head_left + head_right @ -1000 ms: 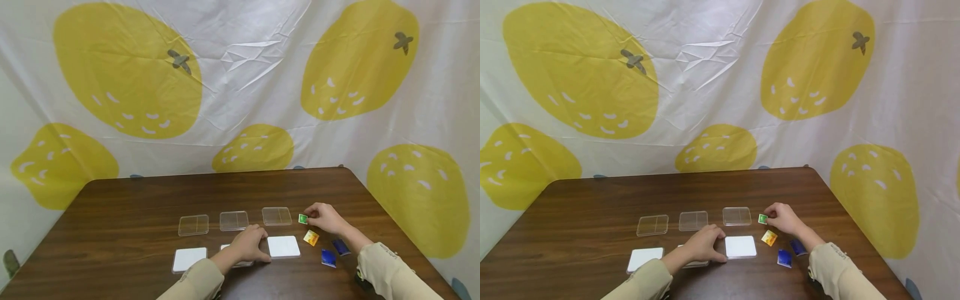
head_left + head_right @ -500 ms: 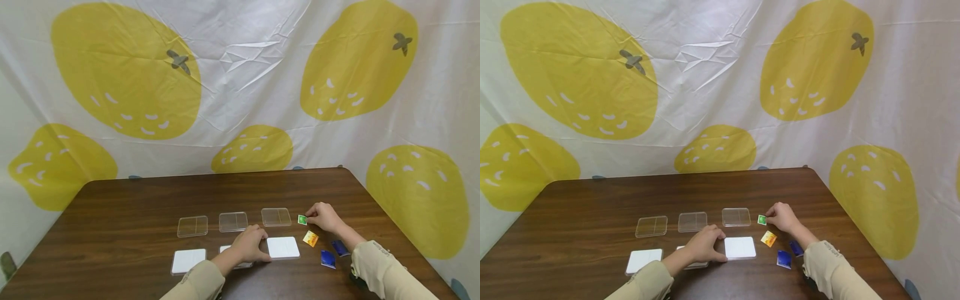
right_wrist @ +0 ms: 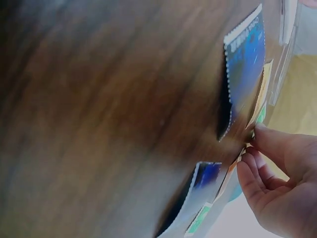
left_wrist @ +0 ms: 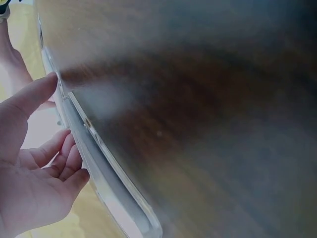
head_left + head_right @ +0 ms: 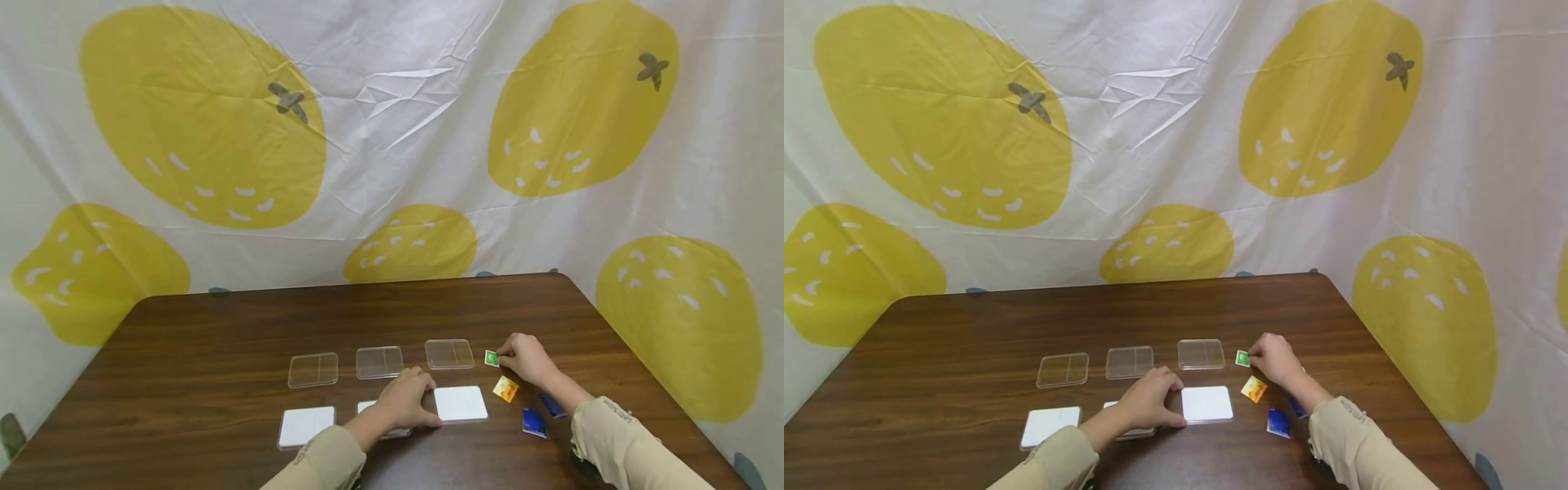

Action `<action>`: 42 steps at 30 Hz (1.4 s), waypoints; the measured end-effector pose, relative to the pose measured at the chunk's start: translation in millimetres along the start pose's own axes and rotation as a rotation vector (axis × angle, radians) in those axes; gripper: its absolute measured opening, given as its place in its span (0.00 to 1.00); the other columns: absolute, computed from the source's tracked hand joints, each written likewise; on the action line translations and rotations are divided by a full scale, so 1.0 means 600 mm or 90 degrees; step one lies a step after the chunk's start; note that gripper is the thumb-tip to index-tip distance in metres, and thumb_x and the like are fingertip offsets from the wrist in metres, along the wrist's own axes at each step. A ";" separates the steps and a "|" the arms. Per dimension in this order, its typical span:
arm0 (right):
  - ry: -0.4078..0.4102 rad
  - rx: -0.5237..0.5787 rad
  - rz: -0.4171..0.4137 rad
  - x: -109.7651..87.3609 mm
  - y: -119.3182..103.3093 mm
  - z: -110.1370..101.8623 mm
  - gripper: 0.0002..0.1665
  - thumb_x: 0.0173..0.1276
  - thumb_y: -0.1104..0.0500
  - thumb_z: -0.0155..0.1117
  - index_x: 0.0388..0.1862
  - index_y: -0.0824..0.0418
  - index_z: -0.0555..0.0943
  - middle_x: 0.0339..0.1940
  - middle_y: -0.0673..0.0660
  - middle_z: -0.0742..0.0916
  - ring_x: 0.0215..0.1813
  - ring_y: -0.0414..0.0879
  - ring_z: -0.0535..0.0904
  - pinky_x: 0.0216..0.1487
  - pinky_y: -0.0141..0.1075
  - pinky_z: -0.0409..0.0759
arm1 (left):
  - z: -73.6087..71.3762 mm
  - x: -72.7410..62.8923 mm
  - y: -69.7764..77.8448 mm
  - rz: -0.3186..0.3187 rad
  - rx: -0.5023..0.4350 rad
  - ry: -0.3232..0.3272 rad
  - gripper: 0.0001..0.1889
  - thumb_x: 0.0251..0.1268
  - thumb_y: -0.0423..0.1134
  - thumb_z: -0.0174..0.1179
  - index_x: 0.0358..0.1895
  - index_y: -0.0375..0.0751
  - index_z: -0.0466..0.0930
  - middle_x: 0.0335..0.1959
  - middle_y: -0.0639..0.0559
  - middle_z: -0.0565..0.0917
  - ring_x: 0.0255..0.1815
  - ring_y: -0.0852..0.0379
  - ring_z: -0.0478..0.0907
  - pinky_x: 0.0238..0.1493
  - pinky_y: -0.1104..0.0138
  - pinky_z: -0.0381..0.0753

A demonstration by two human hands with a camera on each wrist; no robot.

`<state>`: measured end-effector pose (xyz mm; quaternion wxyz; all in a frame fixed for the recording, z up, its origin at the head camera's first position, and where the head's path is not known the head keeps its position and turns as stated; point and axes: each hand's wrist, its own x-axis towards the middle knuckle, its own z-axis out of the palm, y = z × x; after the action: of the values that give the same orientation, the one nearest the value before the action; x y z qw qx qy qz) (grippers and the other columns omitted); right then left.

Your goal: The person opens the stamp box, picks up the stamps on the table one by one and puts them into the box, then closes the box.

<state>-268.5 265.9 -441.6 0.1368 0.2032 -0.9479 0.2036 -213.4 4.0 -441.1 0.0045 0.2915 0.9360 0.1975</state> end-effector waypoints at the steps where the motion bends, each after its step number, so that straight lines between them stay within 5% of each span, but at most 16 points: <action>1: 0.002 0.004 0.004 0.000 0.000 0.000 0.03 0.46 0.68 0.69 0.23 0.67 0.85 0.21 0.53 0.83 0.23 0.39 0.72 0.23 0.31 0.68 | 0.000 0.000 0.000 -0.001 -0.001 -0.001 0.26 0.36 0.52 0.72 0.39 0.42 0.78 0.34 0.55 0.75 0.39 0.58 0.71 0.39 0.70 0.72; 17: 0.003 0.060 0.111 0.008 -0.013 0.003 0.05 0.41 0.69 0.69 0.19 0.66 0.80 0.17 0.53 0.82 0.22 0.42 0.74 0.26 0.35 0.73 | 0.004 0.001 -0.002 -0.002 -0.003 0.001 0.25 0.35 0.52 0.72 0.39 0.42 0.77 0.34 0.56 0.75 0.39 0.59 0.70 0.40 0.70 0.72; 29: 0.027 0.108 0.194 0.008 -0.017 0.001 0.06 0.39 0.69 0.68 0.17 0.66 0.79 0.14 0.52 0.80 0.12 0.37 0.70 0.15 0.30 0.71 | 0.000 -0.001 0.001 0.000 -0.013 -0.001 0.25 0.36 0.51 0.72 0.38 0.42 0.77 0.34 0.56 0.75 0.39 0.58 0.70 0.40 0.70 0.72; 42: 0.056 0.158 0.104 0.008 0.004 0.004 0.05 0.41 0.66 0.67 0.14 0.60 0.79 0.12 0.47 0.79 0.14 0.36 0.70 0.18 0.30 0.69 | 0.000 -0.002 0.000 0.001 -0.018 0.000 0.25 0.36 0.51 0.72 0.38 0.41 0.77 0.33 0.56 0.75 0.39 0.58 0.70 0.40 0.70 0.71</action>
<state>-274.3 265.4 -442.7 0.1347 0.1319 -0.9219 0.3384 -212.6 3.5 -441.0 0.0080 0.2922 0.9329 0.2106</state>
